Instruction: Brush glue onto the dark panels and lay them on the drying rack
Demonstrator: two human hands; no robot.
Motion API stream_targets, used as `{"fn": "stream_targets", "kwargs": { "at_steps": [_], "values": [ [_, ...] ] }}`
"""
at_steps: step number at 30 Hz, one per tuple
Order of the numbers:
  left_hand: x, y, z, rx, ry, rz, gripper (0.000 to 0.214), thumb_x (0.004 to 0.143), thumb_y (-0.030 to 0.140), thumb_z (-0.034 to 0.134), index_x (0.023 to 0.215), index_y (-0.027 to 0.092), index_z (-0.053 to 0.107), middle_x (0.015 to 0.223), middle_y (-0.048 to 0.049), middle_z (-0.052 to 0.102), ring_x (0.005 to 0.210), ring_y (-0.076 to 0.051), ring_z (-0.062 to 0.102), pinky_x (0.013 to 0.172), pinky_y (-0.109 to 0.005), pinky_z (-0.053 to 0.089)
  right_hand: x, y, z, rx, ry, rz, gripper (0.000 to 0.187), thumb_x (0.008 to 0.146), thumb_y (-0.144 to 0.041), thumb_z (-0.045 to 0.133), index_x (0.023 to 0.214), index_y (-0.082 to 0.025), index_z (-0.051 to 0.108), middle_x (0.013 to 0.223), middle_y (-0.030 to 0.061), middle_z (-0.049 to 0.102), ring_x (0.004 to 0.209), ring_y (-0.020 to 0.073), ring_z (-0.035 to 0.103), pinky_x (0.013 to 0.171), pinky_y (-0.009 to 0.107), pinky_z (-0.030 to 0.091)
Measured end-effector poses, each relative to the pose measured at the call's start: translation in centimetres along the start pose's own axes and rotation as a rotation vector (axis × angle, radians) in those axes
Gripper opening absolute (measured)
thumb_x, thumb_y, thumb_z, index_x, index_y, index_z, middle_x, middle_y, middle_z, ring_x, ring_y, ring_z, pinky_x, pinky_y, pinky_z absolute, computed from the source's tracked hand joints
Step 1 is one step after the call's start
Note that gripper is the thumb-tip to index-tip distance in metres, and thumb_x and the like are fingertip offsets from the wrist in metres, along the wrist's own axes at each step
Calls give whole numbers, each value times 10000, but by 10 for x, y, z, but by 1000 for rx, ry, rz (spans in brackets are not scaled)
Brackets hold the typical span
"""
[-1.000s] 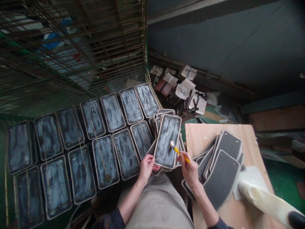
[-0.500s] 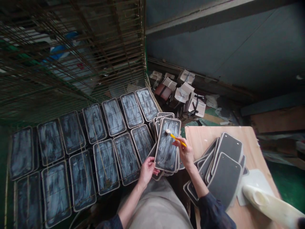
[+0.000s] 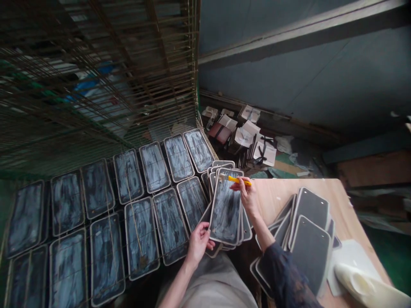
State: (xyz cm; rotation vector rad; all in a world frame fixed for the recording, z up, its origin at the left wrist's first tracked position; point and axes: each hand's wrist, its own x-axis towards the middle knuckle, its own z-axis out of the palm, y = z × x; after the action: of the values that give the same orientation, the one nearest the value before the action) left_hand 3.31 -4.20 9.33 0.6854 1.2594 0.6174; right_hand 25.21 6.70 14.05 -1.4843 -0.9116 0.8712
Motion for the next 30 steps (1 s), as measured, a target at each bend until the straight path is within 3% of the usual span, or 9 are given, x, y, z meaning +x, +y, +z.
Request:
{"fn": "stream_targets", "kwargs": {
  "at_steps": [5, 13, 19, 25, 30],
  "values": [
    [-2, 2, 4, -43, 31, -11, 495, 716, 501, 651, 1030, 144, 513, 632, 3, 624, 491, -161, 643, 423, -228, 500, 12, 7, -1, -76, 24, -71, 352, 917, -513, 440, 1017, -189, 532, 744, 29, 663, 654, 170, 661, 629, 303, 555],
    [-7, 5, 8, -235, 65, -88, 513, 659, 472, 729, 1008, 147, 541, 768, -53, 689, 580, -160, 666, 551, -279, 557, -11, 12, -34, -425, 47, -209, 269, 946, -403, 418, 1076, -210, 553, 819, 25, 655, 745, 173, 654, 686, 299, 519],
    [-7, 3, 6, -296, 27, -87, 441, 720, 413, 713, 1022, 143, 540, 833, -66, 687, 696, -168, 672, 601, -295, 574, -31, 10, -41, -620, 124, -255, 270, 954, -345, 412, 1142, -214, 555, 947, 62, 671, 798, 195, 651, 729, 328, 498],
    [-9, 6, 1, -330, -8, -119, 442, 698, 409, 743, 1002, 151, 553, 854, -56, 675, 706, -159, 667, 631, -302, 581, -75, -3, -34, -684, 29, -236, 278, 957, -353, 405, 1149, -220, 557, 919, 63, 681, 775, 207, 661, 699, 321, 512],
    [-11, 10, -5, -345, -74, -137, 390, 724, 386, 731, 976, 151, 548, 830, -40, 671, 690, -140, 661, 643, -290, 585, -120, -27, -36, -634, -7, -89, 247, 962, -358, 401, 1113, -225, 544, 803, 34, 671, 685, 190, 665, 616, 285, 513]
  ]
}}
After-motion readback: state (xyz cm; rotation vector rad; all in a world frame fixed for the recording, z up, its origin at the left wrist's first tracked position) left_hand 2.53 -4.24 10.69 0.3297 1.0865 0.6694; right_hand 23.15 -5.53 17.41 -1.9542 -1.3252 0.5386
